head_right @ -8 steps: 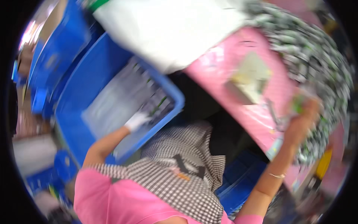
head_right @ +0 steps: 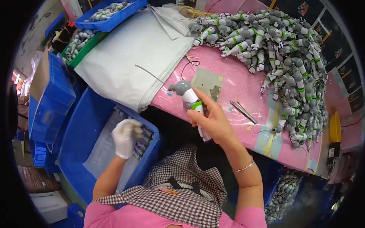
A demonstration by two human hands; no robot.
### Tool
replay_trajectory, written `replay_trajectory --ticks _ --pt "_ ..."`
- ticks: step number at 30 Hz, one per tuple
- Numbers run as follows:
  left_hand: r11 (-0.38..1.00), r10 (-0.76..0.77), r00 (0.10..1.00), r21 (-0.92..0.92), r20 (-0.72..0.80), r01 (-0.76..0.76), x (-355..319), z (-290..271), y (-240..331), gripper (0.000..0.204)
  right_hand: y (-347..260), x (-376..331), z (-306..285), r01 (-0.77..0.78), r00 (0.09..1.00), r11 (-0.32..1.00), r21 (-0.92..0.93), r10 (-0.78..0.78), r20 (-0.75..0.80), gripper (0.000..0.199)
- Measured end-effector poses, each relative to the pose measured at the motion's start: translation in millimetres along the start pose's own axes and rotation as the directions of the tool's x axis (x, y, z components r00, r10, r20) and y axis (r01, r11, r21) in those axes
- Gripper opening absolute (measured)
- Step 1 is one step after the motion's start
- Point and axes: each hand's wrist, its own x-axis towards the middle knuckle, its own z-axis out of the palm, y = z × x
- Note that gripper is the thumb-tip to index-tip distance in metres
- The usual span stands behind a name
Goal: Assembling small plastic character toy figures at a factory workbench.
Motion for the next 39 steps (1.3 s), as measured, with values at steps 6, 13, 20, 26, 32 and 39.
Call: replay_trajectory --ticks 6,13,20,26,32,39 --pt "0.794 -0.026 0.913 -0.546 0.407 0.266 57.9 107.7 41.4 0.048 17.7 -19.4 17.1 0.139 0.989 0.99 -0.037 -0.14 -0.055 0.038" --pt "0.578 -0.04 0.915 -0.738 0.401 0.349 63.3 132.1 45.5 0.047 46.5 -50.0 -9.4 -0.108 0.98 0.507 0.855 -0.088 0.176 0.04" --pt "0.508 -0.044 0.842 -0.713 0.538 0.483 42.6 138.1 53.6 0.049 75.2 -51.5 3.3 0.509 0.855 0.802 0.312 -0.432 -0.286 0.04" --pt "0.408 -0.094 0.652 -0.568 0.752 0.715 38.1 147.0 41.1 0.052 64.1 -48.2 -18.0 0.674 0.593 0.463 -0.576 -0.804 0.048 0.038" --pt "0.504 -0.175 0.738 -0.584 0.652 0.636 45.4 144.4 37.2 0.053 51.4 -55.7 -43.1 0.512 0.802 0.759 -0.402 -0.59 -0.094 0.022" --pt "0.877 0.12 0.681 -0.399 0.723 0.268 15.1 159.7 -8.9 0.02 50.0 -43.8 -102.7 0.032 0.951 0.993 0.116 0.006 -0.31 0.038"
